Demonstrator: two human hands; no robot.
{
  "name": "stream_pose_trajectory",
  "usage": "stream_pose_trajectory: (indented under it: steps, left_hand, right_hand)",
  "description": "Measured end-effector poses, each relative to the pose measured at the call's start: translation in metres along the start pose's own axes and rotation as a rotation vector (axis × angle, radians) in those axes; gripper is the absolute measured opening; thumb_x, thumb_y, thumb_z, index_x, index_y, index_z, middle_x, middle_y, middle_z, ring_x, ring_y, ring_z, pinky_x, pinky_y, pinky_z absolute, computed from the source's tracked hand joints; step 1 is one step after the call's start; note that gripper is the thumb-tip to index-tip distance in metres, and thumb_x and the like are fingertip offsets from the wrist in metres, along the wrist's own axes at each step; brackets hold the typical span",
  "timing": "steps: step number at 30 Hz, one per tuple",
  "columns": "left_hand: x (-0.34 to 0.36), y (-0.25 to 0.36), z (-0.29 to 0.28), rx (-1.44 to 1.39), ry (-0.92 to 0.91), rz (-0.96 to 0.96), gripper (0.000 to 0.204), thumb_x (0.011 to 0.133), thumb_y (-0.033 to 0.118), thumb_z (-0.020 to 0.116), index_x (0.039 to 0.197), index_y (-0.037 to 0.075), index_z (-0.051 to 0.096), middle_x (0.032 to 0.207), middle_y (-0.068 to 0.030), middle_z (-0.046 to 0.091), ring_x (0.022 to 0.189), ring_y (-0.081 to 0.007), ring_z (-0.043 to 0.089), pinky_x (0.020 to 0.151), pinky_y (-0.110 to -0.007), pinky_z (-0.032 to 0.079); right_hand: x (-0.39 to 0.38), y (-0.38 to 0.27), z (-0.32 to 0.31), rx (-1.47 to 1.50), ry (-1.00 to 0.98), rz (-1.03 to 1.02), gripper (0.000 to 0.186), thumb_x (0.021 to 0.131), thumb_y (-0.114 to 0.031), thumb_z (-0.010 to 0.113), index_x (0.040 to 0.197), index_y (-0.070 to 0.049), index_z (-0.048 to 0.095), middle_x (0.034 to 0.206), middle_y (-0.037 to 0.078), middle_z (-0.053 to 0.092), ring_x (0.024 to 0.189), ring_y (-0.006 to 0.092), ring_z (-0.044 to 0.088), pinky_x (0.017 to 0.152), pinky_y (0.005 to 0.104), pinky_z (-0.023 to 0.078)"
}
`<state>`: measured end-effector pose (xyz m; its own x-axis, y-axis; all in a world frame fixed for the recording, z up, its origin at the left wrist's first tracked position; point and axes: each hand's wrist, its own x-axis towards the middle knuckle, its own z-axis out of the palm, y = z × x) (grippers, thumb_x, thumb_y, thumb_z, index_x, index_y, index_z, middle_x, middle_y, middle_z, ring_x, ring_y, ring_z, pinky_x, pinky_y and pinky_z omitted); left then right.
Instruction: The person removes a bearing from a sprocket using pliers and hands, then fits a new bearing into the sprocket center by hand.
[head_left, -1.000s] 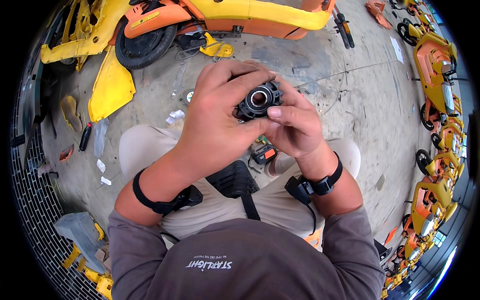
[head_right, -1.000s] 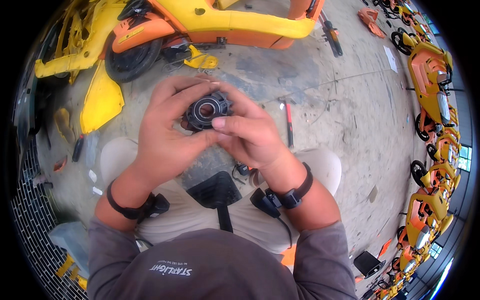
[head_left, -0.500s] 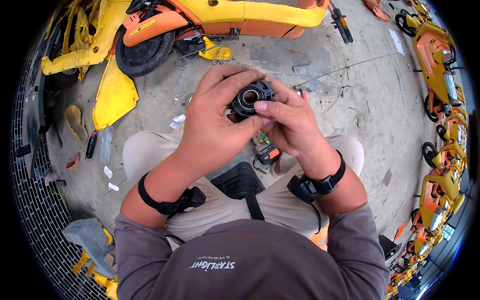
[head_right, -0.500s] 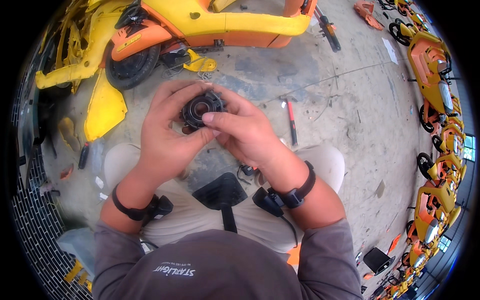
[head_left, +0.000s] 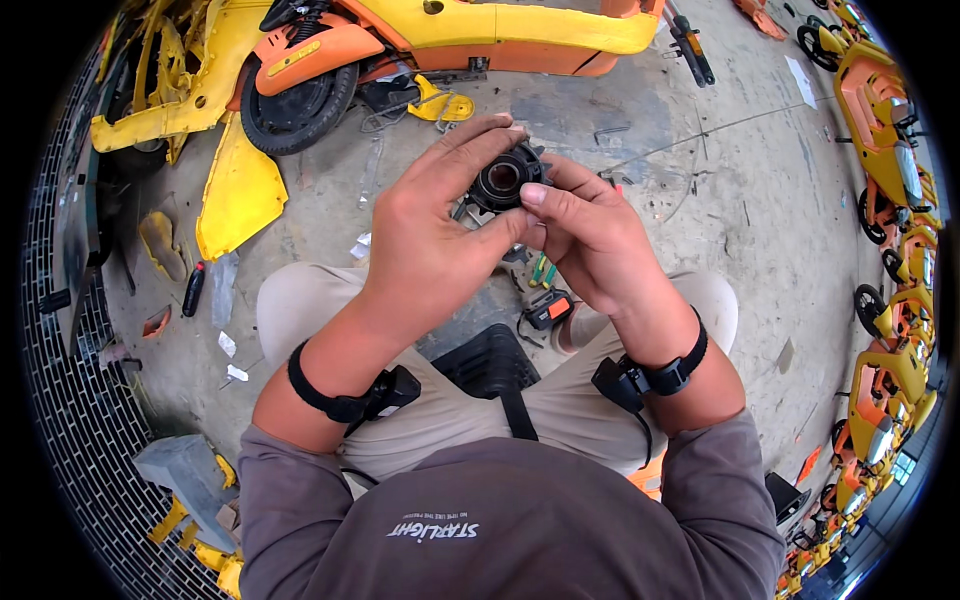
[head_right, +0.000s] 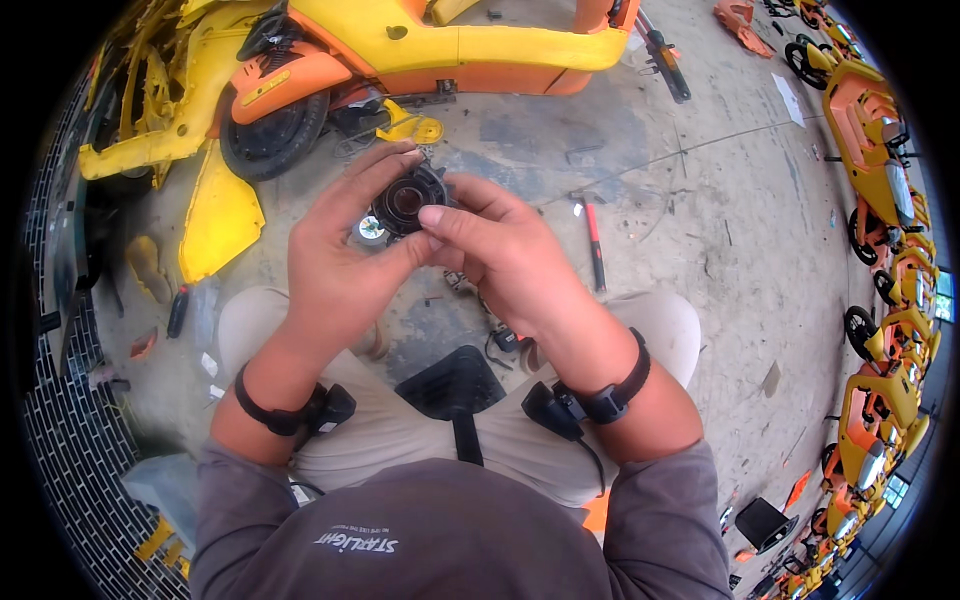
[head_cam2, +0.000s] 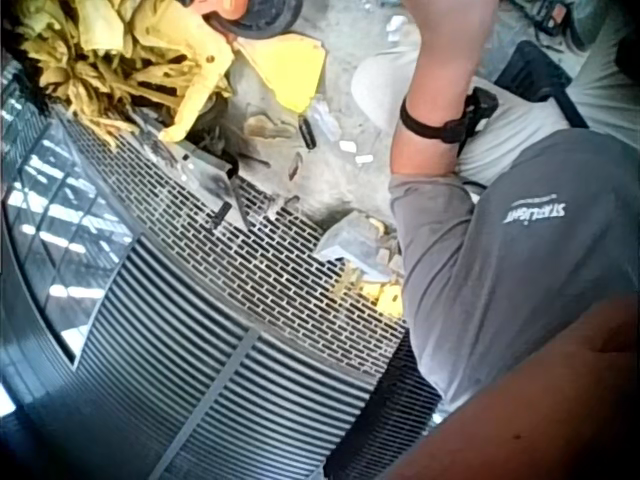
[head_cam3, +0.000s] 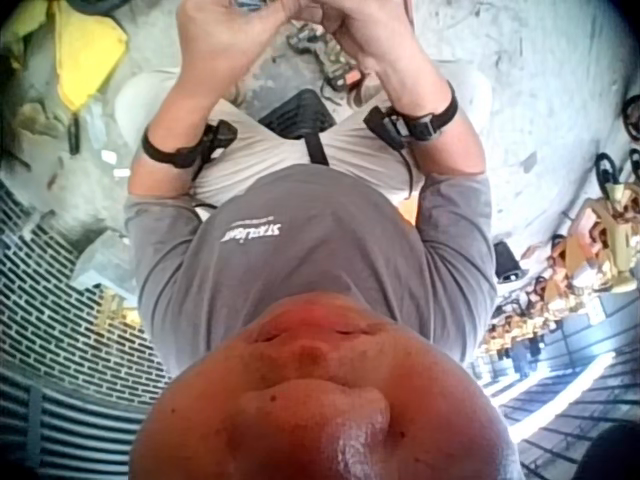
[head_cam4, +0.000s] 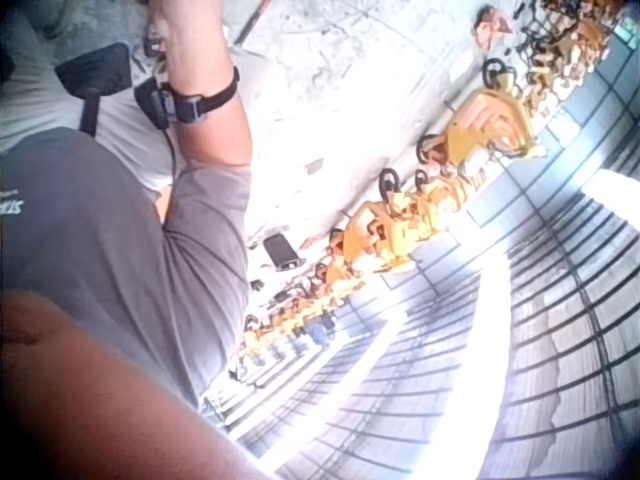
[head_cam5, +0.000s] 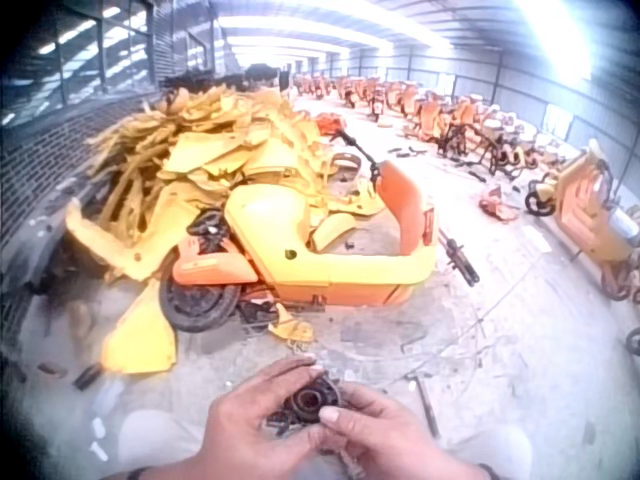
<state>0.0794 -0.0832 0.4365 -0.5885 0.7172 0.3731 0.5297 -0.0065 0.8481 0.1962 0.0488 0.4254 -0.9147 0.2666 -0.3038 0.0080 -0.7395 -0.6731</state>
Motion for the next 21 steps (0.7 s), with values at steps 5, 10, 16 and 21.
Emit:
stream_pose_trajectory:
  steps: [5,10,16,21]
  left_hand:
    - [0.000,0.001,0.001,0.027,0.000,0.020,0.052,0.073,0.003,0.079,0.123,0.003,0.068,0.130,-0.0164,0.065,0.119,-0.0301,0.065,0.099,-0.037,0.053]
    - [0.000,0.002,0.001,0.030,-0.011,0.017,0.052,0.072,0.003,0.079,0.123,0.003,0.067,0.130,-0.0164,0.065,0.118,-0.0296,0.065,0.097,-0.036,0.053]
    - [-0.001,0.004,-0.002,0.015,-0.050,-0.029,0.057,0.075,0.007,0.085,0.128,0.001,0.065,0.134,-0.0179,0.063,0.125,-0.0265,0.060,0.105,-0.036,0.047]
    - [0.001,0.004,-0.003,0.027,-0.019,-0.041,0.057,0.075,0.009,0.085,0.128,0.000,0.065,0.133,-0.0184,0.063,0.126,-0.0272,0.059,0.106,-0.036,0.046]
  right_hand:
    - [-0.001,0.000,0.001,0.036,-0.023,-0.012,0.037,0.093,-0.009,0.067,0.126,0.006,0.057,0.114,0.007,0.064,0.103,0.0141,0.061,0.092,0.0304,0.047]
    - [-0.002,-0.001,-0.001,0.087,-0.031,0.015,0.029,0.093,-0.009,0.065,0.118,0.004,0.061,0.106,0.006,0.065,0.097,0.0136,0.059,0.089,0.0305,0.046]
    - [-0.003,-0.001,-0.006,0.176,-0.081,0.040,0.018,0.092,-0.010,0.061,0.106,0.001,0.061,0.103,0.007,0.065,0.096,0.0149,0.059,0.090,0.0316,0.045]
    - [-0.004,0.000,-0.003,0.236,-0.067,0.005,0.026,0.094,-0.012,0.057,0.115,0.003,0.058,0.109,0.009,0.064,0.102,0.0163,0.060,0.095,0.0320,0.045]
